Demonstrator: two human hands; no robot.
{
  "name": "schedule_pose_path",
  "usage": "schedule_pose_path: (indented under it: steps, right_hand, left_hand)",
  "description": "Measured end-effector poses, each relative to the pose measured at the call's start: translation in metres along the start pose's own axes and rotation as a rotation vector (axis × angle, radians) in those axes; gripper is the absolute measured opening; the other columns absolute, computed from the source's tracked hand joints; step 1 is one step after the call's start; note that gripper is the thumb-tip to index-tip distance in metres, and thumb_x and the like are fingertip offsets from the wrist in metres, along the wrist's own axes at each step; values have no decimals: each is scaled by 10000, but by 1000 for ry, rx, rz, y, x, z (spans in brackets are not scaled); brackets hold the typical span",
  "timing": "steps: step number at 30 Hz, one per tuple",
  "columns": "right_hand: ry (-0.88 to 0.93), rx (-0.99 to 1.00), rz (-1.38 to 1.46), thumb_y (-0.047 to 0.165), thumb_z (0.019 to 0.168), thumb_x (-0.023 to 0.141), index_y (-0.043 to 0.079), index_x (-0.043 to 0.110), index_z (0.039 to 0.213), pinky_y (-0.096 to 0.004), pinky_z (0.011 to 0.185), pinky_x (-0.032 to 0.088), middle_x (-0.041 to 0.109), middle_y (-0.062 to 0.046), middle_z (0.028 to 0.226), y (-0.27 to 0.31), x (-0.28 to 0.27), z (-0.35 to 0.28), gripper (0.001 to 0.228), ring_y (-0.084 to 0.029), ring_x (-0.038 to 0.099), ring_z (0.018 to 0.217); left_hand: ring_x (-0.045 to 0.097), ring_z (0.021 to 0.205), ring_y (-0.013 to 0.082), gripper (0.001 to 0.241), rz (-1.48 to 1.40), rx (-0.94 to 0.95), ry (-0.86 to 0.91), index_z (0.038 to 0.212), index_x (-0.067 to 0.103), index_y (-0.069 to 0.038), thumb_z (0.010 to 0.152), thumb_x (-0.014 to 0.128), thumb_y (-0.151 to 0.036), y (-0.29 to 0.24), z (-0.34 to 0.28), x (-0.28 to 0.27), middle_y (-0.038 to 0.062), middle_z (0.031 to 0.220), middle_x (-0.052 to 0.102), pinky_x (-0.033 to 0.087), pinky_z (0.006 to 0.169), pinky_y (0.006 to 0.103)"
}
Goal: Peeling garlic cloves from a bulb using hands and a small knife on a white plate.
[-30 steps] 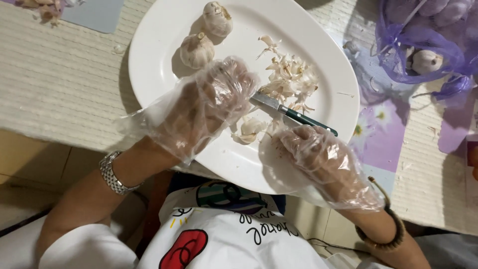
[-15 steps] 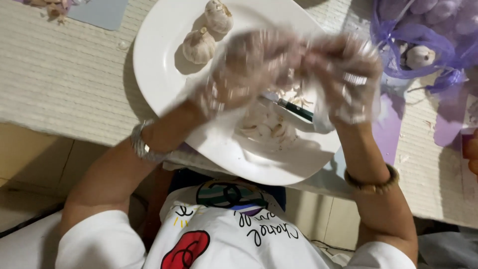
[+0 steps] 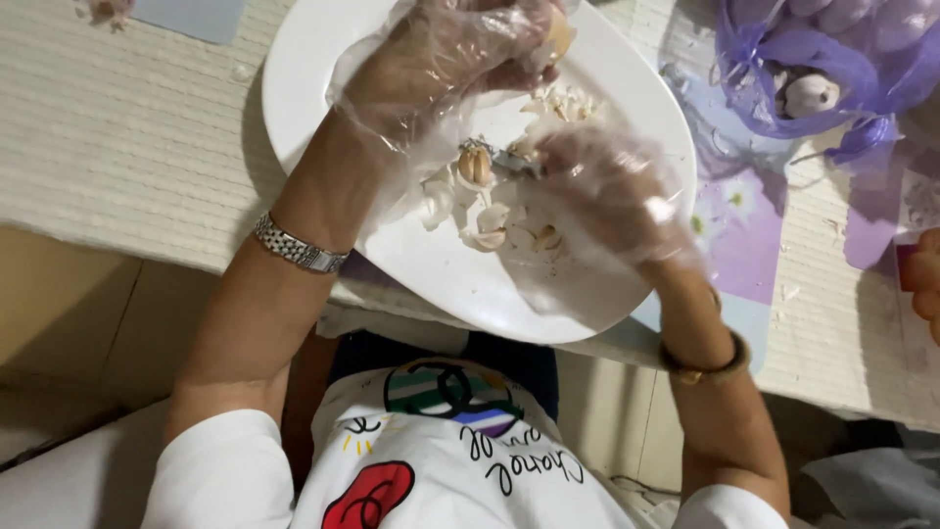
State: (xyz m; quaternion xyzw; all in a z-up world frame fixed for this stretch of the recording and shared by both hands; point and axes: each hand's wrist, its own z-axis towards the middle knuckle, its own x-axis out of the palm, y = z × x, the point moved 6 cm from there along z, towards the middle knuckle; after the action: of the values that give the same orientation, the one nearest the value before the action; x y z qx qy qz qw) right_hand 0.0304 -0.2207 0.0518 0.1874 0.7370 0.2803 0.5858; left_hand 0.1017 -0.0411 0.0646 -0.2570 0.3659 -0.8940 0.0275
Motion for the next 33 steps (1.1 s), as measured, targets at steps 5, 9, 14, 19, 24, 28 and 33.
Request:
schedule_pose_path:
  steps: [5, 9, 14, 19, 24, 28, 33]
  right_hand:
    - [-26, -10, -114, 279, 1034, 559, 111, 654, 1149, -296, 741, 573, 632, -44, 1040, -44, 32, 7, 224, -174, 612, 868]
    - [-49, -1, -206, 357, 1050, 543, 100, 630, 1118, -283, 664, 525, 573, -31, 940, -90, 45, 17, 279, -148, 556, 726]
    - [-163, -245, -315, 106, 1010, 610, 116, 678, 1180, -337, 627, 585, 689, -100, 993, -5, 3, -5, 184, -225, 666, 762]
    - [-145, -157, 15, 145, 1004, 572, 81, 581, 1378, -238, 590, 623, 696, -132, 1200, -15, -17, -10, 380, -171, 698, 771]
    - [-60, -292, 777, 271, 1078, 479, -52, 350, 1527, -133, 395, 449, 594, 18, 841, -46, -10, -1, 568, -19, 500, 516]
    - [-144, 51, 1437, 191, 1028, 529, -20, 565, 1415, -205, 399, 464, 579, -35, 635, -38, -13, -7, 442, -115, 535, 489]
    - [-338, 567, 702, 350, 1076, 427, 244, 646, 1436, -176, 271, 366, 553, 38, 520, -22, -19, -25, 434, -34, 452, 358]
  left_hand:
    - [699, 921, 120, 91, 287, -212, -348, 1067, 687, -139, 996, 723, -184, -3, 7, -3, 39, 1143, 718, 620, 821, 239]
    - [606, 915, 36, 42, 408, -145, -127, 1026, 645, -227, 1044, 674, -252, -15, 14, 31, -79, 1036, 653, 522, 780, 174]
    - [589, 1029, 70, 321, 360, -151, 44, 1136, 622, -196, 1006, 684, -483, -19, 14, 47, -65, 1095, 629, 496, 908, 261]
    - [639, 899, 65, 61, 264, -234, -127, 1028, 668, -197, 1038, 663, -258, -11, 13, 42, -11, 1095, 720, 519, 792, 211]
    - [636, 953, 121, 101, 98, -201, -77, 994, 661, -108, 1061, 599, -66, 1, 13, 36, 79, 1142, 679, 548, 845, 220]
    - [706, 964, 173, 168, 164, -270, -228, 1151, 699, -23, 1026, 639, -118, 14, 8, 26, 101, 1099, 730, 626, 894, 280]
    - [601, 731, 126, 184, 143, -258, -340, 1070, 716, -16, 997, 675, -180, 17, 6, 23, 52, 834, 675, 521, 691, 260]
